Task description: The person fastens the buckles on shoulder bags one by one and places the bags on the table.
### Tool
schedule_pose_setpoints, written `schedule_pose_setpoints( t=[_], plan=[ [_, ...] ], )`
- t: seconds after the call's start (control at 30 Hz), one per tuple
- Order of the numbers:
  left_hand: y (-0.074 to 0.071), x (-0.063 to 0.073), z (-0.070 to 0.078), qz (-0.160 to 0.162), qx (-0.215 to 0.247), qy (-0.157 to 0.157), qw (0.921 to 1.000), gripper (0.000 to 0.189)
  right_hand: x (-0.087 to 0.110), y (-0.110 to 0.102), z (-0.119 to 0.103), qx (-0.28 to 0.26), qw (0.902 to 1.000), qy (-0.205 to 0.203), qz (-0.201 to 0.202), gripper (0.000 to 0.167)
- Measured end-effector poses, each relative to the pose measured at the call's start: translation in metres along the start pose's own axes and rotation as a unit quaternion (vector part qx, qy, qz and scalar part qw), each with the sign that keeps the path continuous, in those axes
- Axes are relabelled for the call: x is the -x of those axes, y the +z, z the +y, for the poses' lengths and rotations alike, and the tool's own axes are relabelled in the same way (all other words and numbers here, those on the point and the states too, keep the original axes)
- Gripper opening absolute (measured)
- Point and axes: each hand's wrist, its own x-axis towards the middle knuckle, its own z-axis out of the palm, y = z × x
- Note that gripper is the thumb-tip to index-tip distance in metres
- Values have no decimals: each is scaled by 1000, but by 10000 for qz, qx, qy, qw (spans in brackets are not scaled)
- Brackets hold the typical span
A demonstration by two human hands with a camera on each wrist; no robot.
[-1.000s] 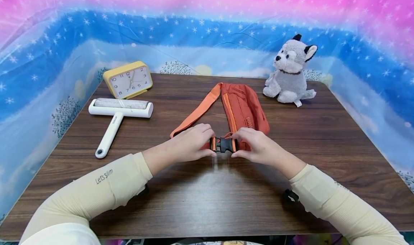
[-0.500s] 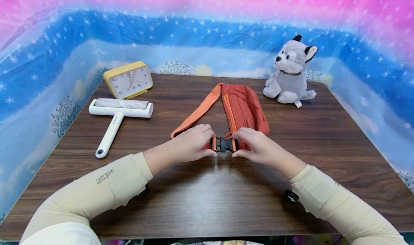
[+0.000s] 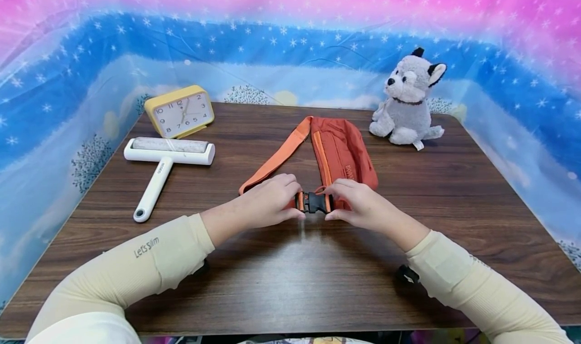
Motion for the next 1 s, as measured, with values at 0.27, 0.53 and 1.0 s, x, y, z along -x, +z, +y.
schedule_pose_setpoints(
  t=[0.27, 0.53, 1.0],
  plan=[
    [1, -2, 0, -102, -55, -72, 9999, 42, 1, 1, 2, 42, 10000, -8, 85, 40],
    [3, -3, 0, -115, -62, -134, 9998, 43, 2, 1, 3, 62, 9999, 2, 147, 41],
    [1, -7, 2, -163, -9, -264, 9995, 43, 3, 0, 3, 100, 9998, 58, 156, 40]
  ],
)
